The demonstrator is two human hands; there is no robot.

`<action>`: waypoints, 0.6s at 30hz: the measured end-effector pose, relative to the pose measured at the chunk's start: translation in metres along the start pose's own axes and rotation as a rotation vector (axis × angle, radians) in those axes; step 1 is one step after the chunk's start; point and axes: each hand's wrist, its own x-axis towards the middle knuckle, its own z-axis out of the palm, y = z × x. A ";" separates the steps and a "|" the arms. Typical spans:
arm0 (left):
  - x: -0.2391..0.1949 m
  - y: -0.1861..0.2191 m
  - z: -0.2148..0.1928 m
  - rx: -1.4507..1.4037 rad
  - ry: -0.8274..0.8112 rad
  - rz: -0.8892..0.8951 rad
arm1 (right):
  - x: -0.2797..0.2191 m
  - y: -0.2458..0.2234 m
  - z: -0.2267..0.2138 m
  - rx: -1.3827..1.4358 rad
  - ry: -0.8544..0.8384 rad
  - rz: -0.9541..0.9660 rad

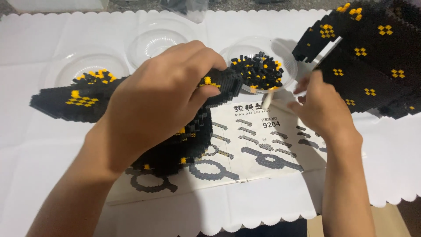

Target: The person assembles a black and yellow plastic brick model, likely a bear, by attaching small bricks to a larger base piece. They use a white plastic hammer tool to tap the bricks into place and refer to an instruction sheet on the table.

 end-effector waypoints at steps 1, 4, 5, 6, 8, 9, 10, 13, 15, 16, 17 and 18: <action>-0.001 0.002 0.001 0.004 0.001 -0.002 | 0.000 0.002 0.004 0.001 0.000 -0.004; -0.003 0.006 0.002 0.212 0.125 -0.006 | 0.000 0.001 0.010 -0.203 -0.145 0.083; -0.002 0.007 0.002 0.231 0.117 -0.013 | -0.003 -0.002 0.009 -0.191 -0.152 0.077; -0.001 0.006 0.001 0.251 0.110 -0.017 | -0.006 -0.006 0.008 -0.177 -0.155 0.071; 0.004 -0.002 0.004 0.042 0.048 -0.008 | -0.005 0.000 0.015 -0.182 -0.136 0.010; 0.007 -0.006 0.005 -0.176 -0.019 0.005 | -0.004 0.003 0.019 -0.189 -0.121 -0.042; 0.006 -0.006 0.006 -0.169 -0.013 0.007 | -0.011 0.001 0.018 -0.189 -0.113 -0.047; 0.004 -0.007 0.011 -0.146 0.062 -0.008 | -0.025 0.006 0.015 -0.208 -0.099 -0.055; 0.003 -0.007 0.015 -0.139 0.080 -0.030 | -0.030 0.019 0.016 -0.183 -0.119 -0.201; 0.002 -0.007 0.016 -0.136 0.083 -0.033 | -0.034 0.027 0.010 -0.185 -0.118 -0.205; 0.002 -0.008 0.017 -0.107 0.092 -0.038 | -0.037 0.035 0.003 -0.095 -0.151 -0.304; 0.002 -0.007 0.018 -0.078 0.101 -0.041 | -0.040 0.044 -0.003 -0.001 -0.182 -0.401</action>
